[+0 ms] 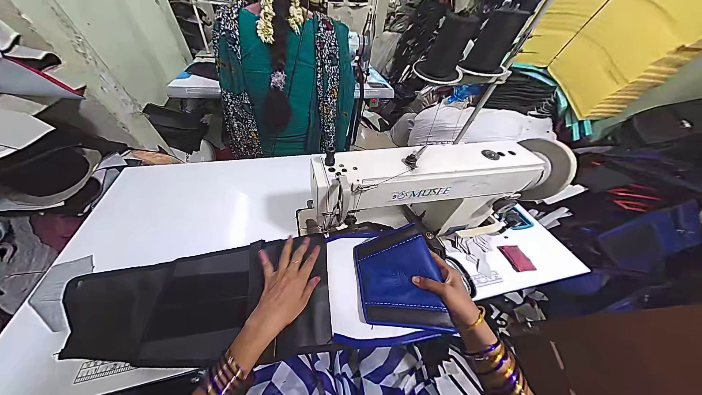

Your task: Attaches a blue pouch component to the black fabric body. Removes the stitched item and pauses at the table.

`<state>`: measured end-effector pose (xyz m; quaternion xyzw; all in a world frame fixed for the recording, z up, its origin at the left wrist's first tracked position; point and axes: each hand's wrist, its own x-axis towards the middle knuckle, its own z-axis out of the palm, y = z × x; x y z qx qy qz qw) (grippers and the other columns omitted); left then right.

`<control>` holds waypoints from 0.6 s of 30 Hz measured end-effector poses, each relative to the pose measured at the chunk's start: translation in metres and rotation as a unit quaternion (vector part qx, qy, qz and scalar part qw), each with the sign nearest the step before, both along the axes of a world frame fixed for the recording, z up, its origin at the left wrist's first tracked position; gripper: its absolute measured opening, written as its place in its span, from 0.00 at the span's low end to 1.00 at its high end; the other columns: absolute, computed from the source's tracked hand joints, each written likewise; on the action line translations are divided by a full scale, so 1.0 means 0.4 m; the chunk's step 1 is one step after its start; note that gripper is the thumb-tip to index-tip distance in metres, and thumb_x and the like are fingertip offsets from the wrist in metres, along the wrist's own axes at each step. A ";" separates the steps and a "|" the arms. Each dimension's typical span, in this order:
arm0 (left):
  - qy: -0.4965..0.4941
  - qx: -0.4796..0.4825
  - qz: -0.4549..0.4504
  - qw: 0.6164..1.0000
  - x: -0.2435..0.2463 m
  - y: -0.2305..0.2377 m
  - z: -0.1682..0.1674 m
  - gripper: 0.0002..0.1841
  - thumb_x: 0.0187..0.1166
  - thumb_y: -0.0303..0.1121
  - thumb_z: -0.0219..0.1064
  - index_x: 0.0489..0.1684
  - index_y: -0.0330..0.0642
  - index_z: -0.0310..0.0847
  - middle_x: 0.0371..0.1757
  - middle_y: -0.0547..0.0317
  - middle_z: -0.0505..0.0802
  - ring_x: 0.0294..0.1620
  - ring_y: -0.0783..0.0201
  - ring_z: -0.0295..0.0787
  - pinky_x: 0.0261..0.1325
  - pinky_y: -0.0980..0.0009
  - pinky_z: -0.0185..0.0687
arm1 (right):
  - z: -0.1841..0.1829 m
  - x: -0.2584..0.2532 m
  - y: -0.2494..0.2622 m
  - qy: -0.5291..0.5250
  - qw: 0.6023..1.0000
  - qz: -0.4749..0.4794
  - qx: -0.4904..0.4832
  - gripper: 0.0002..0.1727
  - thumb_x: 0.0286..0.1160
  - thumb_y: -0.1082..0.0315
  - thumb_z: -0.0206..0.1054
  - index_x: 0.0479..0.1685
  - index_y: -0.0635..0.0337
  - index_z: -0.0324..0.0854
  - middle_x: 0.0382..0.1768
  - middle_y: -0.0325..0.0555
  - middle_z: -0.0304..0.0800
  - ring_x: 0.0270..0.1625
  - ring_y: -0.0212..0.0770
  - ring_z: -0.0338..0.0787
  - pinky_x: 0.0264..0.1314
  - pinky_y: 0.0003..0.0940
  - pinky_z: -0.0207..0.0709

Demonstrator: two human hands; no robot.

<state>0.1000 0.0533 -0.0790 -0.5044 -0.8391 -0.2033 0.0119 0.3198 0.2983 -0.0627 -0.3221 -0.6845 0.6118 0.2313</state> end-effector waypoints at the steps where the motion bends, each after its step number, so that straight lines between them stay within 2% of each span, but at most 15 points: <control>1: -0.015 0.008 -0.039 0.999 -0.016 0.036 -0.009 0.29 0.85 0.43 0.60 0.86 0.44 0.70 0.88 0.46 0.72 0.92 0.31 0.53 0.78 0.13 0.28 | 0.000 -0.003 0.003 -0.001 1.000 0.003 0.002 0.45 0.51 0.79 0.71 0.81 0.72 0.63 0.58 0.43 0.89 0.52 0.21 0.91 0.55 0.16 0.85; 3: -0.060 -0.012 -0.086 0.994 -0.042 0.083 -0.040 0.29 0.88 0.43 0.55 0.89 0.45 0.66 0.90 0.50 0.69 0.94 0.38 0.50 0.84 0.22 0.30 | -0.004 -0.004 0.007 -0.001 1.000 0.003 0.002 0.45 0.51 0.79 0.72 0.81 0.72 0.63 0.59 0.44 0.89 0.52 0.21 0.91 0.55 0.17 0.85; 5: -0.050 -0.034 -0.089 0.994 -0.046 0.087 -0.075 0.30 0.90 0.47 0.49 0.90 0.46 0.63 0.92 0.53 0.65 0.94 0.39 0.50 0.84 0.22 0.34 | -0.005 -0.004 0.006 -0.004 1.000 -0.001 -0.004 0.45 0.51 0.79 0.71 0.81 0.72 0.63 0.60 0.45 0.89 0.53 0.21 0.91 0.56 0.17 0.85; 8: -0.035 -0.039 -0.067 0.996 -0.030 0.068 -0.086 0.32 0.90 0.51 0.45 0.90 0.48 0.64 0.92 0.54 0.66 0.93 0.39 0.53 0.82 0.21 0.39 | -0.005 -0.009 0.003 -0.011 1.000 0.001 -0.011 0.47 0.51 0.78 0.72 0.83 0.72 0.62 0.61 0.45 0.89 0.55 0.21 0.90 0.58 0.17 0.84; 12: -0.057 -0.038 -0.051 0.996 -0.029 0.064 -0.080 0.32 0.89 0.52 0.47 0.90 0.48 0.63 0.92 0.55 0.66 0.93 0.39 0.55 0.82 0.24 0.43 | -0.007 -0.025 0.013 0.001 1.000 0.011 -0.015 0.47 0.50 0.77 0.72 0.83 0.71 0.62 0.59 0.42 0.90 0.53 0.21 0.92 0.56 0.18 0.86; 18: -0.083 -0.069 -0.040 0.993 -0.036 0.077 -0.067 0.32 0.89 0.54 0.47 0.92 0.52 0.61 0.93 0.61 0.65 0.93 0.41 0.53 0.82 0.27 0.44 | -0.007 -0.032 0.028 -0.008 1.000 0.021 -0.006 0.45 0.51 0.76 0.72 0.81 0.70 0.65 0.58 0.41 0.91 0.53 0.23 0.92 0.56 0.20 0.87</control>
